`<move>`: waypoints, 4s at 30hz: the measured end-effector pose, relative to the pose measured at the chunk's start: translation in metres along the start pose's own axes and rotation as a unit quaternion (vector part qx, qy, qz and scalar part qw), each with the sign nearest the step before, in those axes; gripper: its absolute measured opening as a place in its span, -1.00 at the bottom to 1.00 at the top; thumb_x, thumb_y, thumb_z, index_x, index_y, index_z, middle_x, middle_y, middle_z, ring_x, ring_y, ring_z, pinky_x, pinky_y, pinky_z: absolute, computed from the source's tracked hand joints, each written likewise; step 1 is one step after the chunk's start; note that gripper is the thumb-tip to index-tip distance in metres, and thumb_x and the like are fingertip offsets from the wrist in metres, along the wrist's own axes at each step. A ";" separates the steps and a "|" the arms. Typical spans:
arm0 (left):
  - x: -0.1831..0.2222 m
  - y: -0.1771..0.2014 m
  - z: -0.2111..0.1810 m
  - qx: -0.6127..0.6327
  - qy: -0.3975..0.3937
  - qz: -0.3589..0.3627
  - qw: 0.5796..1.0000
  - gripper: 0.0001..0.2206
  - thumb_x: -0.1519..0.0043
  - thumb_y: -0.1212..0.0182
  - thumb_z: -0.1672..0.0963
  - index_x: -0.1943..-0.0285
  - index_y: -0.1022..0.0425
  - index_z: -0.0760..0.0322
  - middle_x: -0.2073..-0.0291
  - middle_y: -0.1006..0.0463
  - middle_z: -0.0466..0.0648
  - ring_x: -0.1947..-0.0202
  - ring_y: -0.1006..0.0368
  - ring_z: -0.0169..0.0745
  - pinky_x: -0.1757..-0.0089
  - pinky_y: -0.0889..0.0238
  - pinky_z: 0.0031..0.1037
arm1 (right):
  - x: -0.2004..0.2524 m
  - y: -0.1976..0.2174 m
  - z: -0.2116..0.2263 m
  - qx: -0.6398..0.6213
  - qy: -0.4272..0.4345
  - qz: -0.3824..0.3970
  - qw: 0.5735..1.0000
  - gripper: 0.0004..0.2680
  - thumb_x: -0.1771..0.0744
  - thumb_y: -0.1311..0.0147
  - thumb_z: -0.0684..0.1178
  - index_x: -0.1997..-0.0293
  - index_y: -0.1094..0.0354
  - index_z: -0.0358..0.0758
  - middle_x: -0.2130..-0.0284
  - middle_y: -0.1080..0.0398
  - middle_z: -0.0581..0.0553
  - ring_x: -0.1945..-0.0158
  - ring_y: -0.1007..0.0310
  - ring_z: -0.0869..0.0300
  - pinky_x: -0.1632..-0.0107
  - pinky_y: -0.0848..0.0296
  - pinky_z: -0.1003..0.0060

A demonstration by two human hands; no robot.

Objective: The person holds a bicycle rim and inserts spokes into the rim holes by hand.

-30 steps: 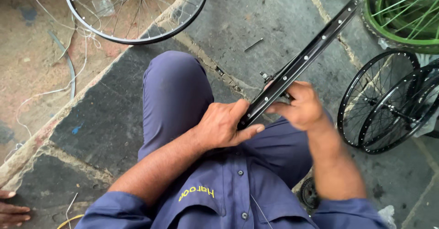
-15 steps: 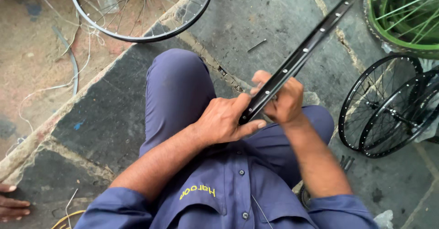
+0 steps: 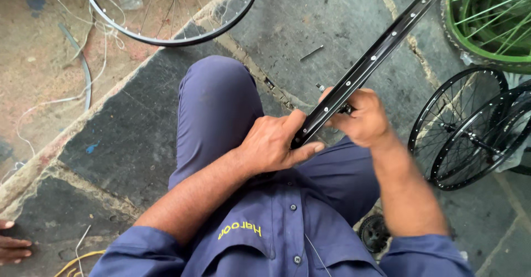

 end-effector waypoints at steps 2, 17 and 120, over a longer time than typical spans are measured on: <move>0.000 -0.002 0.001 -0.002 0.001 0.006 1.000 -0.56 -0.24 -0.32 -0.10 0.19 -0.29 0.31 0.58 -0.49 0.08 0.51 -0.50 0.18 0.46 -0.33 -0.15 | 0.008 -0.017 0.022 0.125 0.105 -0.159 0.974 -0.79 -0.25 -0.38 -0.04 0.16 -0.46 -0.27 0.35 -0.53 -0.08 0.24 -0.55 0.13 0.12 -0.49 0.24; 0.000 0.000 -0.001 -0.004 0.005 0.013 1.000 -0.52 -0.22 -0.32 -0.13 0.21 -0.28 0.31 0.59 -0.48 0.08 0.52 -0.50 0.19 0.47 -0.32 -0.14 | 0.025 -0.013 -0.028 -0.261 -0.002 -0.103 0.960 -0.76 -0.40 -0.13 -0.12 -0.19 -0.42 -0.36 0.10 -0.52 -0.01 0.03 -0.47 0.32 -0.08 -0.44 0.43; -0.001 -0.027 0.013 0.255 -0.016 -0.022 0.967 0.09 -0.24 -0.41 -0.04 -0.66 0.45 0.48 -0.66 0.31 0.37 -0.69 0.34 0.25 -0.53 0.30 -0.13 | 0.000 -0.012 -0.044 -0.367 -0.112 0.144 0.912 -0.65 -0.26 -0.32 -0.14 -0.16 -0.43 -0.37 0.08 -0.55 -0.11 0.00 -0.53 0.20 -0.05 -0.48 0.26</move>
Point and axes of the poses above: each hand's wrist, its own x-axis away from the middle knuckle, its own y-axis out of the back of the hand, z = x × y, the point moved 5 cm from there along -x, towards the middle knuckle
